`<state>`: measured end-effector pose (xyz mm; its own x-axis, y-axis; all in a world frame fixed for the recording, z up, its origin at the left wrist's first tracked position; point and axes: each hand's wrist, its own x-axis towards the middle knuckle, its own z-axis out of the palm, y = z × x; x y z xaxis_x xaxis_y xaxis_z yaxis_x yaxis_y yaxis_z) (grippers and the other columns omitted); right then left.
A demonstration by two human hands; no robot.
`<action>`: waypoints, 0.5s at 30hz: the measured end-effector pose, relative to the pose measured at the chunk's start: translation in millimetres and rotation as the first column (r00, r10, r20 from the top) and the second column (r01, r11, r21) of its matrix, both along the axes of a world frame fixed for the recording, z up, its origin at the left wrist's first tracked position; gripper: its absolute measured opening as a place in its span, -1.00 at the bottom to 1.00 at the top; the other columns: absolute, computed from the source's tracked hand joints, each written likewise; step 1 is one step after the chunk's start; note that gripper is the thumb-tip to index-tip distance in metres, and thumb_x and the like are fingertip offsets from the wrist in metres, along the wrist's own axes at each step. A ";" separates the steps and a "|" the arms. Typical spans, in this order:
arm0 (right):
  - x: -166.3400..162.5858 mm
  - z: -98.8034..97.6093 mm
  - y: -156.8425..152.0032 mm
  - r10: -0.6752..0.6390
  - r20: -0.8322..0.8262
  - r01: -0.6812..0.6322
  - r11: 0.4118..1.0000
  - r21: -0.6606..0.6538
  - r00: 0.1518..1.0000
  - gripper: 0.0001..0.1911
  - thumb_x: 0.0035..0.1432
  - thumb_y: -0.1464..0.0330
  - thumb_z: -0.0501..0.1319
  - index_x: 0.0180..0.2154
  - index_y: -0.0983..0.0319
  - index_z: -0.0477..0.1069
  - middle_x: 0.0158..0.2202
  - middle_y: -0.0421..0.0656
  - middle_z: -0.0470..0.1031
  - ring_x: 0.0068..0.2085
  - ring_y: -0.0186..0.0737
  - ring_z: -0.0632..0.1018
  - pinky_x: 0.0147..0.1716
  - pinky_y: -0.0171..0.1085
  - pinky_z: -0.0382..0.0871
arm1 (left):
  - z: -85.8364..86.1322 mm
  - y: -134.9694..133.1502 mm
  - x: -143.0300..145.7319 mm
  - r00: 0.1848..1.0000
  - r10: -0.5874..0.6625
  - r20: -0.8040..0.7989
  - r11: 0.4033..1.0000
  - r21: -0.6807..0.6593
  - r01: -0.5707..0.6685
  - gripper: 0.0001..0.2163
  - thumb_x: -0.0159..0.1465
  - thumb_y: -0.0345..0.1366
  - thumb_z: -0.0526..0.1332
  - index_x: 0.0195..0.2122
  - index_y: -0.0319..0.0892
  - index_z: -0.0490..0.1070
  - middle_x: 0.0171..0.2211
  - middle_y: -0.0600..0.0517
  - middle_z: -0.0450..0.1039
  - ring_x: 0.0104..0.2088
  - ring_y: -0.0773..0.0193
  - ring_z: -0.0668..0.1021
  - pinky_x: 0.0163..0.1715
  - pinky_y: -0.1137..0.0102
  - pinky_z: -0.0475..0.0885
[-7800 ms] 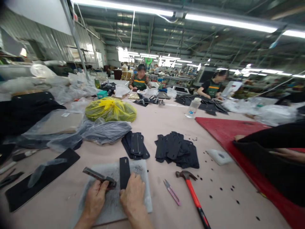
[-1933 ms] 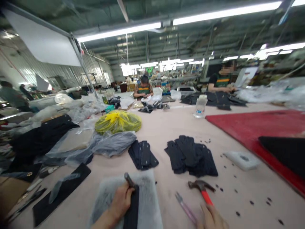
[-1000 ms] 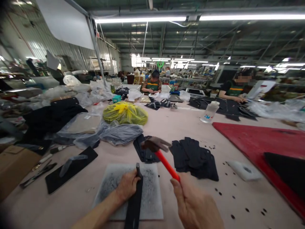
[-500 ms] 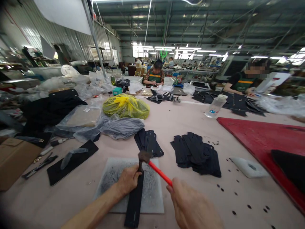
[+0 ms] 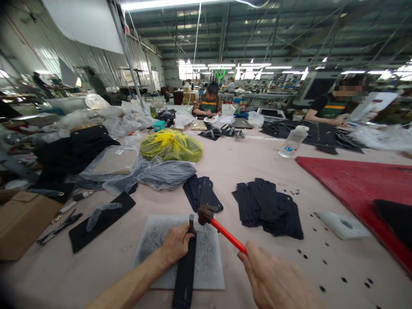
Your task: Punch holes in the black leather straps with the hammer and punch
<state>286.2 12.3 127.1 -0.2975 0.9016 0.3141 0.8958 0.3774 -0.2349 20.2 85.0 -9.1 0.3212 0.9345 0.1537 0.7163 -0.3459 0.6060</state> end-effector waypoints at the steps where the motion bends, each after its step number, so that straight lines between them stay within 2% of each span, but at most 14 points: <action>1: 3.1 2.3 1.2 0.015 0.013 -0.014 1.000 -0.015 1.000 -0.71 0.28 0.17 0.03 -0.47 0.11 0.25 -0.71 -0.28 0.34 -0.78 -0.30 0.31 -0.73 -0.27 -0.09 | 0.2 0.0 0.0 1.000 -0.003 0.002 1.000 0.003 0.003 -0.89 0.25 -0.45 0.10 -0.33 -0.15 0.38 -0.41 -0.01 0.53 -0.35 0.19 0.58 -0.34 0.40 0.37; 4: 2.1 23.8 3.1 -0.041 -0.041 0.042 0.999 0.013 0.998 -0.66 0.32 0.11 -0.02 -0.47 0.11 0.21 -0.71 -0.29 0.35 -0.75 -0.27 0.37 -0.73 -0.30 -0.03 | -0.8 0.2 0.1 1.000 -0.013 -0.010 1.000 0.015 0.013 -0.88 0.24 -0.45 0.10 -0.31 -0.15 0.40 -0.40 -0.01 0.54 -0.34 0.19 0.59 -0.32 0.40 0.38; 6: -9.3 42.1 2.2 -0.096 -0.159 0.110 0.991 0.082 0.983 -0.64 0.33 0.08 -0.05 -0.46 0.10 0.19 -0.72 -0.30 0.28 -0.75 -0.28 0.34 -0.73 -0.31 0.01 | -2.4 0.6 0.3 1.000 -0.015 -0.025 1.000 0.022 0.015 -0.88 0.24 -0.46 0.09 -0.31 -0.15 0.40 -0.40 -0.01 0.54 -0.34 0.19 0.59 -0.32 0.40 0.39; 8: -23.9 52.5 0.5 -0.148 -0.288 0.199 0.968 0.157 0.946 -0.67 0.35 0.11 -0.05 -0.42 0.10 0.22 -0.72 -0.32 0.23 -0.75 -0.30 0.31 -0.71 -0.32 0.08 | -3.5 1.2 0.5 0.999 -0.019 -0.033 0.999 0.031 0.020 -0.88 0.24 -0.46 0.08 -0.32 -0.16 0.39 -0.40 -0.02 0.54 -0.34 0.20 0.59 -0.32 0.41 0.40; 9: -29.9 52.4 0.0 -0.150 -0.329 0.222 0.955 0.196 0.932 -0.69 0.35 0.14 -0.04 -0.39 0.11 0.24 -0.71 -0.31 0.23 -0.74 -0.30 0.31 -0.70 -0.32 0.11 | -3.5 1.6 0.5 0.999 -0.024 -0.038 0.999 0.034 0.025 -0.87 0.24 -0.47 0.08 -0.32 -0.17 0.39 -0.40 -0.02 0.54 -0.34 0.20 0.59 -0.32 0.41 0.40; 11: -35.2 42.0 0.6 -0.093 -0.299 0.170 0.955 0.242 0.950 -0.72 0.36 0.19 -0.05 -0.37 0.12 0.26 -0.69 -0.29 0.28 -0.73 -0.30 0.33 -0.69 -0.32 0.11 | -2.4 2.4 0.7 0.998 -0.034 -0.043 0.999 0.036 0.035 -0.88 0.24 -0.46 0.08 -0.31 -0.17 0.39 -0.39 -0.03 0.54 -0.34 0.19 0.60 -0.31 0.40 0.41; 14: -25.2 16.7 4.1 0.035 -0.060 -0.023 0.982 0.188 0.998 -0.67 0.36 0.21 -0.05 -0.46 0.12 0.22 -0.72 -0.29 0.30 -0.78 -0.30 0.32 -0.75 -0.29 -0.03 | -0.4 1.3 1.4 0.999 -0.026 -0.037 0.999 0.025 0.027 -0.87 0.24 -0.46 0.08 -0.30 -0.16 0.40 -0.37 -0.04 0.55 -0.33 0.17 0.60 -0.31 0.38 0.43; 15: -19.6 10.0 4.2 0.044 0.000 -0.043 0.988 0.151 0.999 -0.66 0.36 0.19 -0.05 -0.47 0.12 0.22 -0.72 -0.29 0.31 -0.78 -0.30 0.32 -0.76 -0.28 -0.06 | -0.5 0.0 1.8 0.999 -0.023 -0.030 1.000 0.019 0.024 -0.87 0.24 -0.46 0.08 -0.30 -0.16 0.40 -0.37 -0.04 0.56 -0.32 0.16 0.61 -0.31 0.37 0.44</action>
